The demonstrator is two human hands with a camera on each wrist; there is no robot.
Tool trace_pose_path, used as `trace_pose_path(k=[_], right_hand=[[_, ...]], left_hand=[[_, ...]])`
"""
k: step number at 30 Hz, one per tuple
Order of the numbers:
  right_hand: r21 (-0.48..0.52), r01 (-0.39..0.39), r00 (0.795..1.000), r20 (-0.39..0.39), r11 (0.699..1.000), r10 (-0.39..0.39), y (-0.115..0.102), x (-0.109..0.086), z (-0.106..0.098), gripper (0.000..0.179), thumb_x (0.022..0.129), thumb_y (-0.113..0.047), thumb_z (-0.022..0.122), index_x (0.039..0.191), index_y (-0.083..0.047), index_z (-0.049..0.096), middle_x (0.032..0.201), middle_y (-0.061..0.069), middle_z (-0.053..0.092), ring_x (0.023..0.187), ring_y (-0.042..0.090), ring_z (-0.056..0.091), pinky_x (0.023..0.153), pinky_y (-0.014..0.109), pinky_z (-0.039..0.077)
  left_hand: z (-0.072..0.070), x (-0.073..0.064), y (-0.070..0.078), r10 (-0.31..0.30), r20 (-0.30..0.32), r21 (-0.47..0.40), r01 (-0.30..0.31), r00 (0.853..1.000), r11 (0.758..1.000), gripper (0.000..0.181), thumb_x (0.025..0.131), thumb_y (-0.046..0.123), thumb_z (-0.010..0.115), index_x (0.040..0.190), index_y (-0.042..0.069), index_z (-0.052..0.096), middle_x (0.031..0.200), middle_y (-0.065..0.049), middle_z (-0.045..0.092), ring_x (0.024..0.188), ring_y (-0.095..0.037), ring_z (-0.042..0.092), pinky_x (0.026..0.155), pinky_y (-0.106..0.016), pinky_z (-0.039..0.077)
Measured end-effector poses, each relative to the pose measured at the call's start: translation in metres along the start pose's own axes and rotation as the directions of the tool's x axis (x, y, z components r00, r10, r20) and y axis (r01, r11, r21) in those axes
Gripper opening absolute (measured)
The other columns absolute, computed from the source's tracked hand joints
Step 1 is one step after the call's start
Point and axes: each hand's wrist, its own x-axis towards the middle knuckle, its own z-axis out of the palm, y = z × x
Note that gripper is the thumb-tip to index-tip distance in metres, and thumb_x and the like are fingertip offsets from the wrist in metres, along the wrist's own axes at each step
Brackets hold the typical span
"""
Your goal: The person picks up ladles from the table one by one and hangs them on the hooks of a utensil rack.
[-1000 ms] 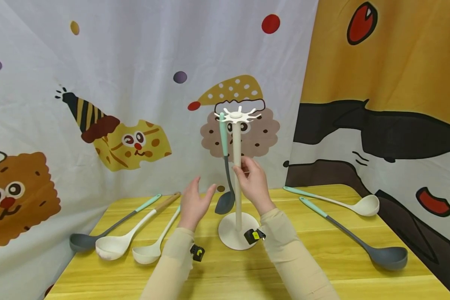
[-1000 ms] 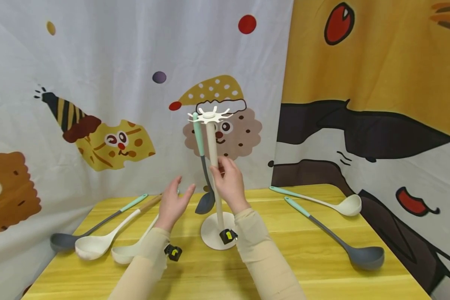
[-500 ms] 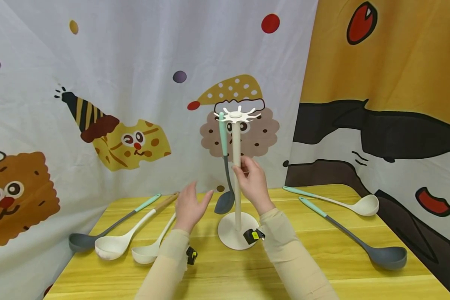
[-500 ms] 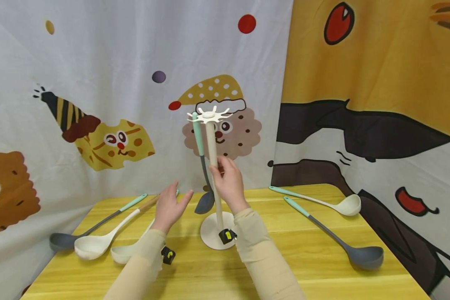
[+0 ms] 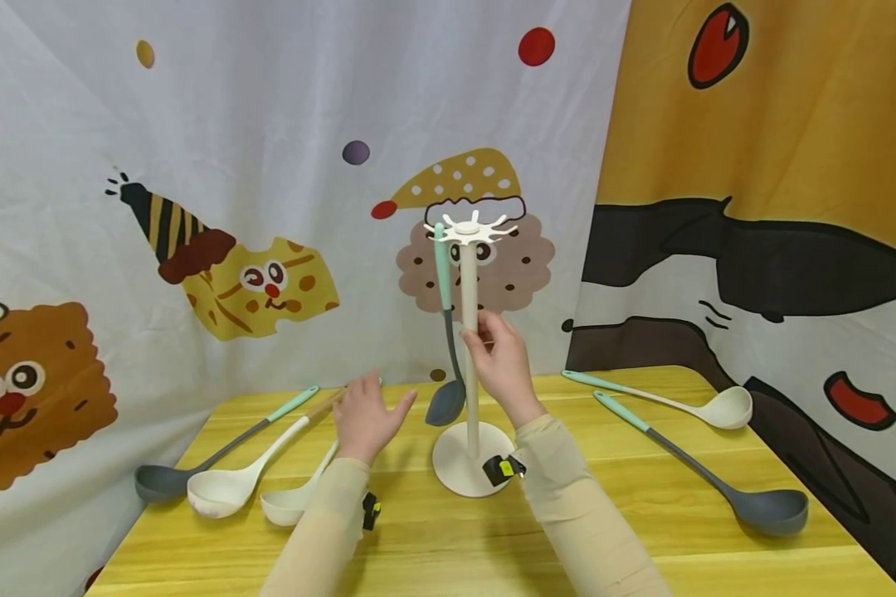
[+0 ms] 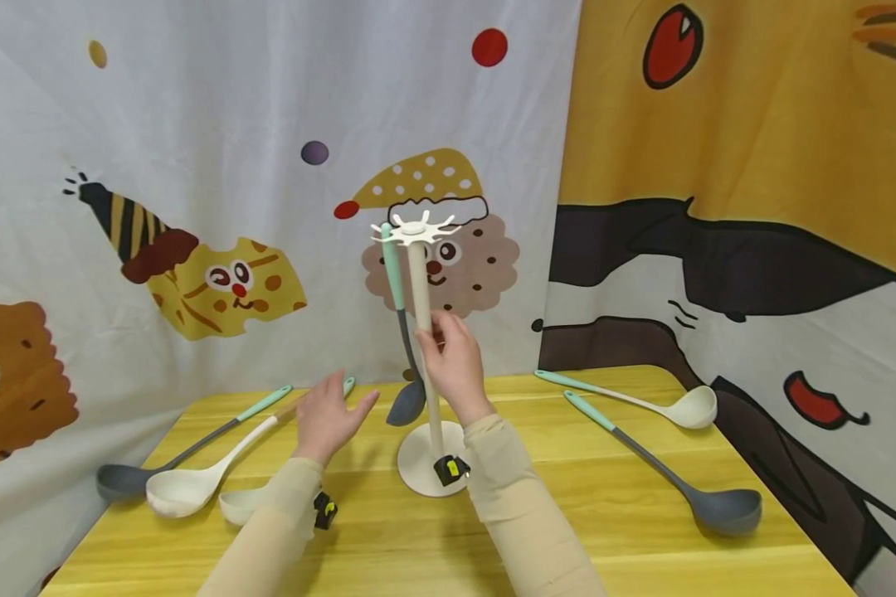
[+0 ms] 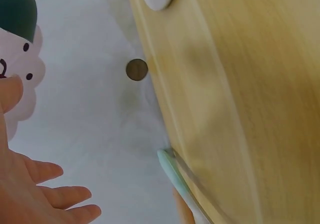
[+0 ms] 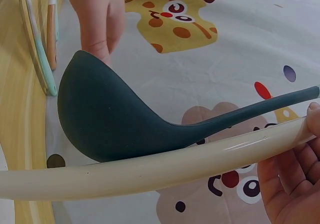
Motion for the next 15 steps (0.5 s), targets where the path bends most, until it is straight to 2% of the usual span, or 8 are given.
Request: trace_pose_path(k=[7, 15], right_hand=[[-0.001, -0.006, 1.000, -0.003, 1.000, 0.006, 0.001, 0.000, 0.000, 0.019, 0.097, -0.008, 0.064, 0.114, 0.000, 0.063, 0.097, 0.013, 0.060, 0.087, 0.027, 0.060, 0.074, 0.039, 0.055], [-0.005, -0.002, 1.000, -0.001, 1.000, 0.002, 0.000, 0.000, 0.000, 0.019, 0.097, -0.008, 0.064, 0.114, 0.000, 0.063, 0.097, 0.013, 0.060, 0.087, 0.027, 0.060, 0.075, 0.040, 0.055]], left_hand=[[0.003, 0.002, -0.010, -0.036, 0.055, 0.002, 0.036, 0.998, 0.999, 0.094, 0.089, 0.069, 0.053, 0.149, -0.001, 0.034, 0.149, -0.030, 0.035, 0.138, -0.048, 0.030, 0.104, -0.075, 0.018], [0.005, 0.004, -0.019, -0.086, 0.120, 0.024, 0.084, 0.989, 0.996, 0.102, 0.086, 0.072, 0.054, 0.154, 0.001, 0.026, 0.154, -0.030, 0.026, 0.141, -0.049, 0.023, 0.103, -0.078, 0.013]])
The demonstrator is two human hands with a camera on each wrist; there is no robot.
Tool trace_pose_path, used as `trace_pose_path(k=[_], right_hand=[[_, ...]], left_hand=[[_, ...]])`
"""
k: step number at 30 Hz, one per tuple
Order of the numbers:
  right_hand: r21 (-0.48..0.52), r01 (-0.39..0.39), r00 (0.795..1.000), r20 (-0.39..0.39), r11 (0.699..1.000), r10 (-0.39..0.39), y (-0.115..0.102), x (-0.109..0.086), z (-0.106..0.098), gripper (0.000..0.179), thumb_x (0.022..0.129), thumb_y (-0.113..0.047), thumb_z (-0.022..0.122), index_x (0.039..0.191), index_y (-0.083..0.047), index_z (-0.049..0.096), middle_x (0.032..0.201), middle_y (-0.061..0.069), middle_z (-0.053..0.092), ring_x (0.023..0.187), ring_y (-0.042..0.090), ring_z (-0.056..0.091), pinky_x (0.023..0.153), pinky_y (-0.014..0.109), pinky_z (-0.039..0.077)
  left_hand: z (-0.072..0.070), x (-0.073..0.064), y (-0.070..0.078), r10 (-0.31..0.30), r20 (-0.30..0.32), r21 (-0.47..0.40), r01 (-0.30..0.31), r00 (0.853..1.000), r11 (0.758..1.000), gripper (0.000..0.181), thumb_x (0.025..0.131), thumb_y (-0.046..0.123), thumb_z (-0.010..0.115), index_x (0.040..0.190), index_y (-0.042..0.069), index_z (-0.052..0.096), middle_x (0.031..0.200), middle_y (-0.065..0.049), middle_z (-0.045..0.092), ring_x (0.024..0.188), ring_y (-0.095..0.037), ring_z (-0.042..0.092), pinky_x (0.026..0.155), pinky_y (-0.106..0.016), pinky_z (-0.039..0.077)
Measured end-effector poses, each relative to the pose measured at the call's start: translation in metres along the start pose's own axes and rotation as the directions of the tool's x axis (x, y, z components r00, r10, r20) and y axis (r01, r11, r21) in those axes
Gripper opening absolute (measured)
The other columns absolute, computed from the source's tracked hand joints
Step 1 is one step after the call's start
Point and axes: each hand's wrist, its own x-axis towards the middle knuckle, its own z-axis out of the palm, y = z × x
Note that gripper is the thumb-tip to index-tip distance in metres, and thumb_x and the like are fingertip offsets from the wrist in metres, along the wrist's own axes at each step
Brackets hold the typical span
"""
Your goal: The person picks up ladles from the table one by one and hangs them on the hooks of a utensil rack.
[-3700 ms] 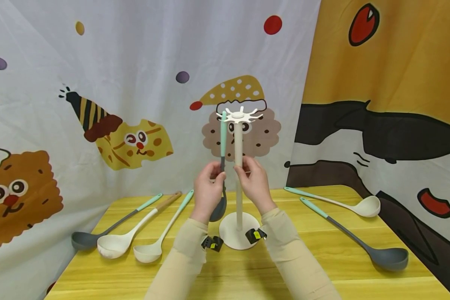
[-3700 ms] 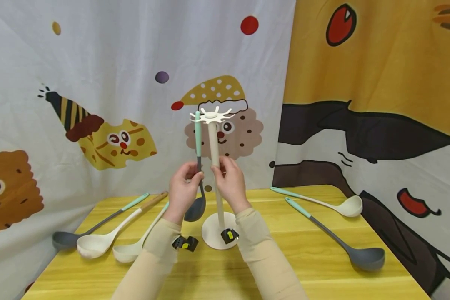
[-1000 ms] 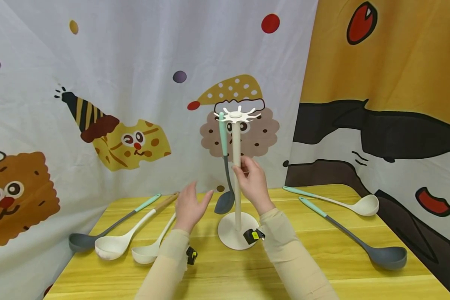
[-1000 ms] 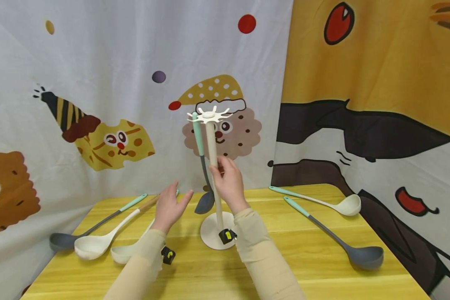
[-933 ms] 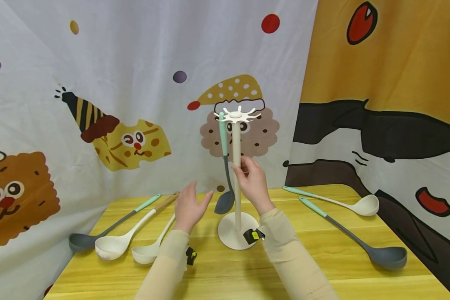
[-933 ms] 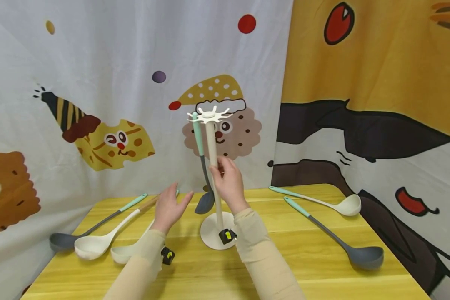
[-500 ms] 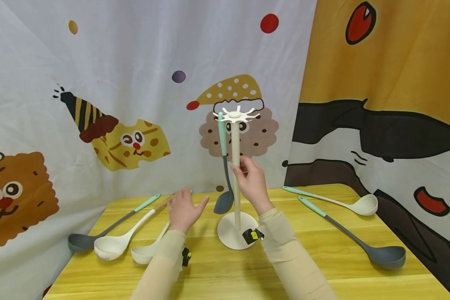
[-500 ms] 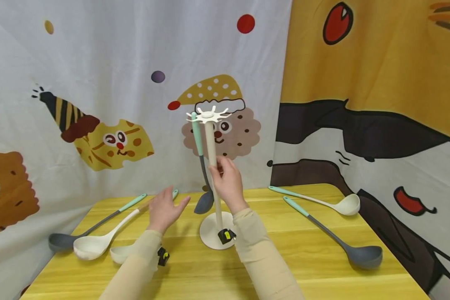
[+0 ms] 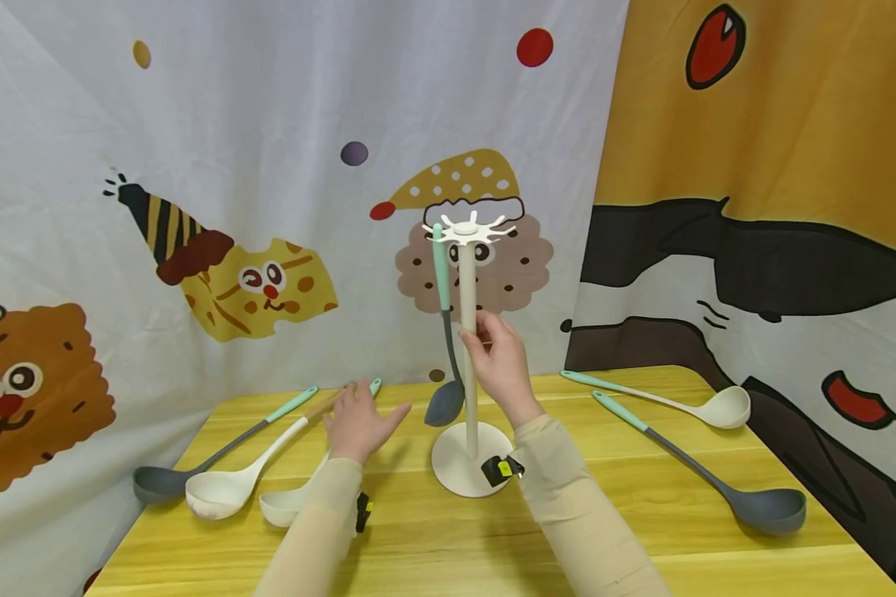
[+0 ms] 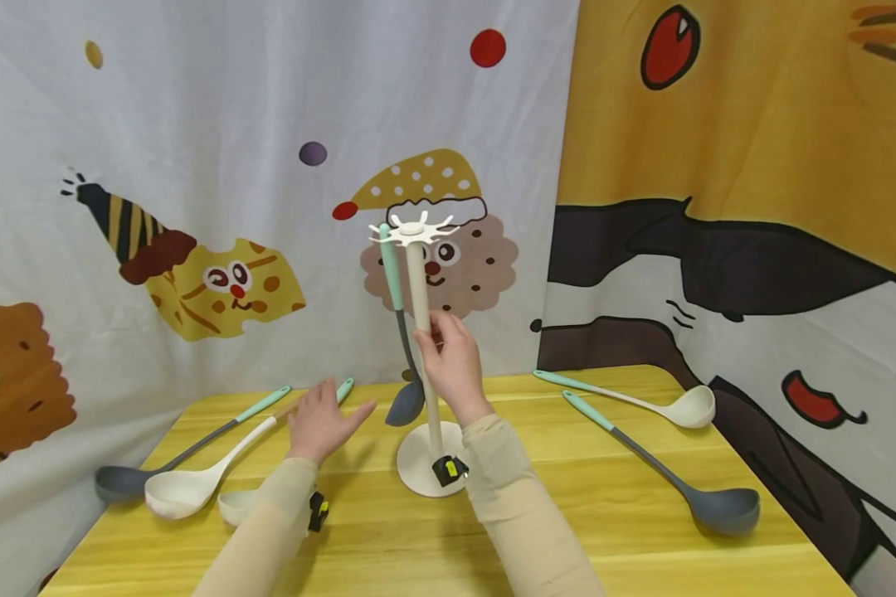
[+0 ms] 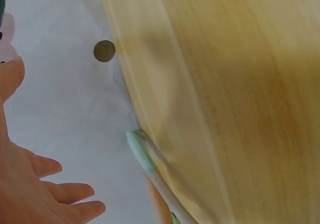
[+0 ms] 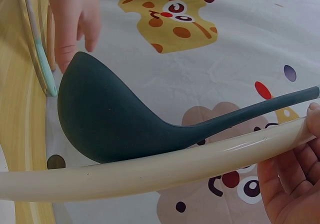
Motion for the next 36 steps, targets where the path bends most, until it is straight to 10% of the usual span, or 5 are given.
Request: trace_pose_path(k=[36], right_hand=[[-0.002, -0.018, 1.000, 0.008, 1.000, 0.018, -0.001, -0.001, 0.000, 0.020, 0.097, -0.009, 0.063, 0.116, -0.001, 0.063, 0.100, 0.013, 0.060, 0.089, 0.027, 0.060, 0.076, 0.039, 0.054]], left_hand=[[-0.001, 0.009, -0.030, -0.167, 0.090, 0.154, 0.152, 0.982, 0.976, 0.111, 0.076, 0.076, 0.063, 0.146, -0.006, 0.038, 0.143, -0.040, 0.034, 0.131, -0.058, 0.030, 0.103, -0.074, 0.023]])
